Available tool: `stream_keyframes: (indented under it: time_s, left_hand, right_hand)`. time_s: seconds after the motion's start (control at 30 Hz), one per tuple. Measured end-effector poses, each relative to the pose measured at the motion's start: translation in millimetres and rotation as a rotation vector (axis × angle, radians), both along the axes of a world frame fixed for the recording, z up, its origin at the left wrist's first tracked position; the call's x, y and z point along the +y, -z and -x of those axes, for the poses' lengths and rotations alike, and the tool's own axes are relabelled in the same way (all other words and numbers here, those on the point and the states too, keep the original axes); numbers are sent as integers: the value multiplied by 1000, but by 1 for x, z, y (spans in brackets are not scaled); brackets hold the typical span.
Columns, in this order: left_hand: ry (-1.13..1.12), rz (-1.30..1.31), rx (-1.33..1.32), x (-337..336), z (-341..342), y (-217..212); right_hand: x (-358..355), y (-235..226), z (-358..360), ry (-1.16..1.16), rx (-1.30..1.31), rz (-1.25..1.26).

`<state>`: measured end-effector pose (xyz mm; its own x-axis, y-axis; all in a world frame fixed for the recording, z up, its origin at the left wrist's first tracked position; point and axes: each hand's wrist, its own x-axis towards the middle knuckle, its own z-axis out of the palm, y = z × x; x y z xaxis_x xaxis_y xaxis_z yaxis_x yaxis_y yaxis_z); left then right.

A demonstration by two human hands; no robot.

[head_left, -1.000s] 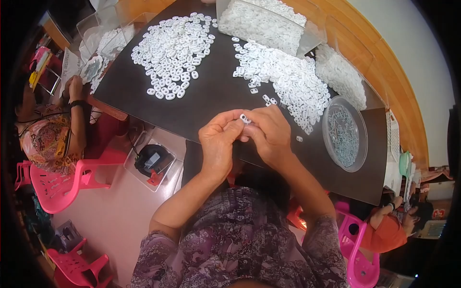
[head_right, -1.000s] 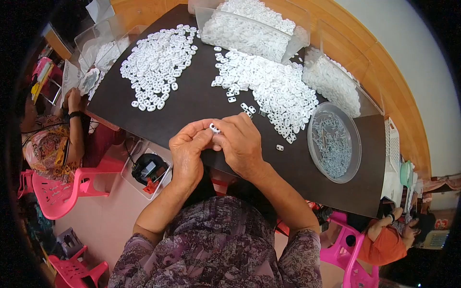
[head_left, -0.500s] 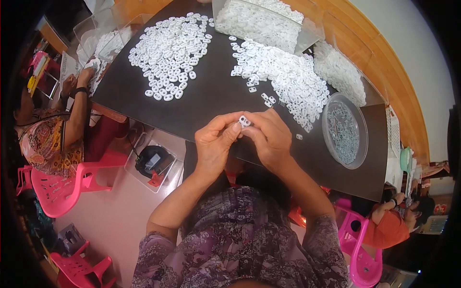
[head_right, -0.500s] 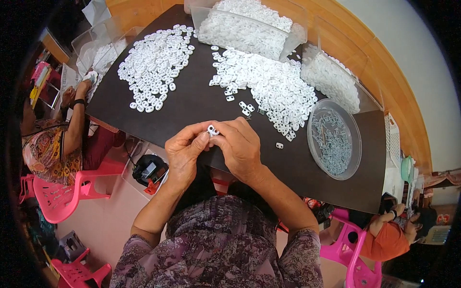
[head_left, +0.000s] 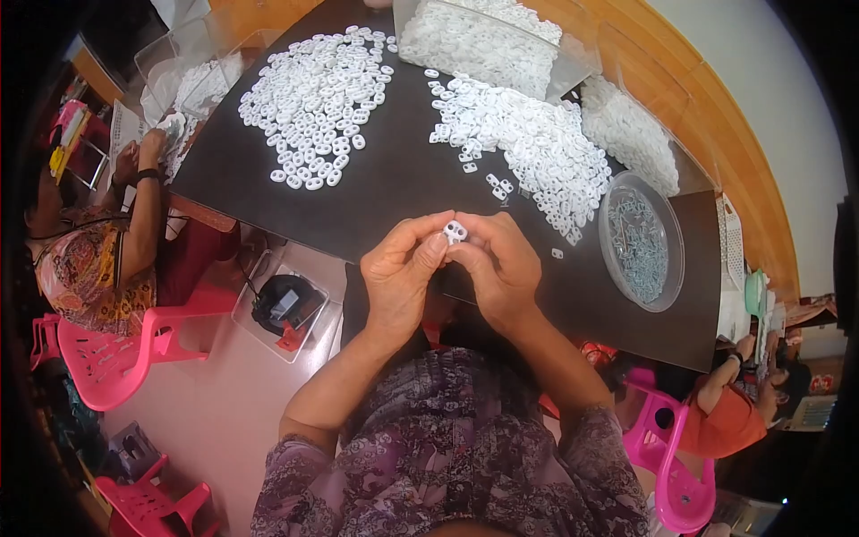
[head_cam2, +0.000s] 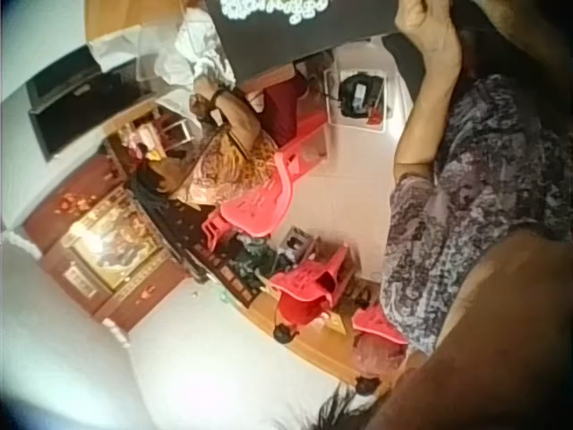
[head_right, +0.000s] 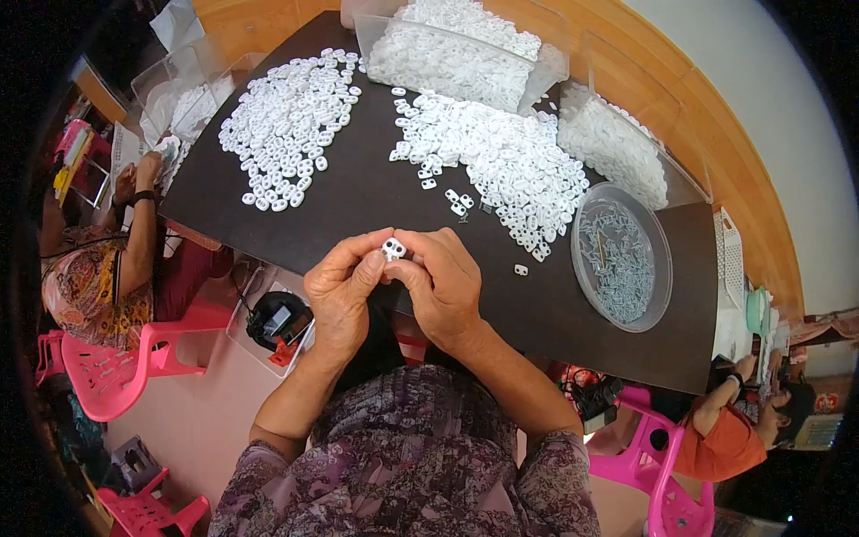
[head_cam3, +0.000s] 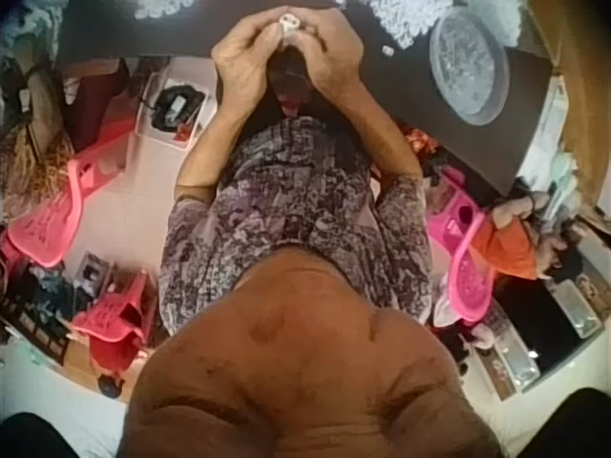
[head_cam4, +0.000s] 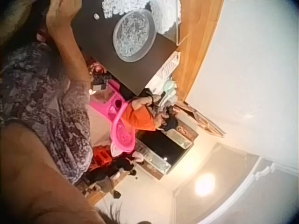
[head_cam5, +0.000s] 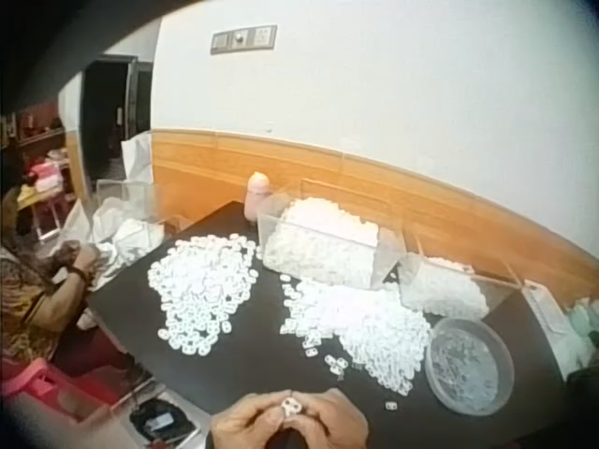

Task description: Manually sorting small white plastic components at a workstation.

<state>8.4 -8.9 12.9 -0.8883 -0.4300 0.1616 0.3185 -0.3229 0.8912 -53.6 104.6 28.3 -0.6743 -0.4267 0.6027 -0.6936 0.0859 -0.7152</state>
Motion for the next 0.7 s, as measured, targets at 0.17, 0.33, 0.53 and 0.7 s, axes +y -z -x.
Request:
stream_keyframes:
  time_s: [0.17, 0.33, 0.53, 0.7]
  left_hand:
    - [4, -43, -13, 2, -4, -2]
    - [-55, -41, 14, 8, -3, 4]
    - [-187, 85, 42, 16, -1, 10]
    - [-173, -24, 46, 14, 1, 1]
  right_hand:
    - [0, 2, -1, 6, 78, -24]
    - [-6, 5, -3, 33, 185, 6]
    - [-9, 12, -3, 58, 265, 36]
    - [-10, 5, -11, 69, 137, 27]
